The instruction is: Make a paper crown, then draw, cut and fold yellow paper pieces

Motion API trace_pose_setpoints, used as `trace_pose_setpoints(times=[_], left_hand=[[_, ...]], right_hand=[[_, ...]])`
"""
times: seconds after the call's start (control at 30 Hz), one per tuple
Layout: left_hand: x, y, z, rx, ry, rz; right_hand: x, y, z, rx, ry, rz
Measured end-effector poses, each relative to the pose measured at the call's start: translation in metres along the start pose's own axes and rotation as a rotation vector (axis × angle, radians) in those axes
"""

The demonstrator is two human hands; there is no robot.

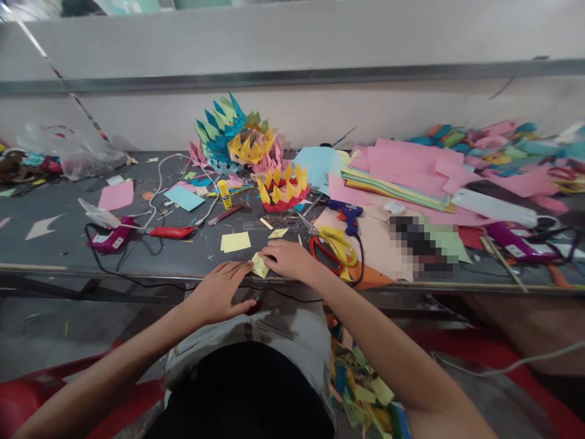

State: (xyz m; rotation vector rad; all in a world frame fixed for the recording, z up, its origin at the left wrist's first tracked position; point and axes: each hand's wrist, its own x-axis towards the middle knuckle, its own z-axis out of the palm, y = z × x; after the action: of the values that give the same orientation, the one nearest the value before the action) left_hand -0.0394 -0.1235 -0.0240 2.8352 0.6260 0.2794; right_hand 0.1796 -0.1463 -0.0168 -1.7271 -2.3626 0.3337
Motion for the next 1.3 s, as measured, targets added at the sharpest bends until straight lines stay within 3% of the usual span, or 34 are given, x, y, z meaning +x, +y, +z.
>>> trace_pose_setpoints(times=[0.17,0.33,0.47,0.63,0.8,1.07,1.3], left_hand=[[0.017,-0.007,0.004,-0.044,0.041,-0.042],[0.052,-0.022,0.005,-0.098,0.061,-0.126],[0.073,-0.031,0.002,-0.15,0.002,-0.135],[0.085,-0.04,-0.001,-0.211,-0.11,-0.239],[0.09,-0.044,-0.003,-0.279,-0.185,-0.289],[0.077,-0.046,0.003,-0.349,-0.052,-0.255],[0.072,-0.053,0.007,-0.309,0.003,-0.113]], right_hand=[[-0.002,0.012,-0.004,0.161,-0.076,-0.033],[0.003,0.021,-0.001,0.248,-0.049,0.039],[0.011,0.03,-0.001,0.295,-0.032,0.077],[0.018,0.04,0.0,0.337,0.017,0.143],[0.015,0.037,0.003,0.408,0.046,0.17],[0.01,0.032,0.012,0.539,0.106,0.167],[0.006,0.029,0.012,0.522,0.121,0.084]])
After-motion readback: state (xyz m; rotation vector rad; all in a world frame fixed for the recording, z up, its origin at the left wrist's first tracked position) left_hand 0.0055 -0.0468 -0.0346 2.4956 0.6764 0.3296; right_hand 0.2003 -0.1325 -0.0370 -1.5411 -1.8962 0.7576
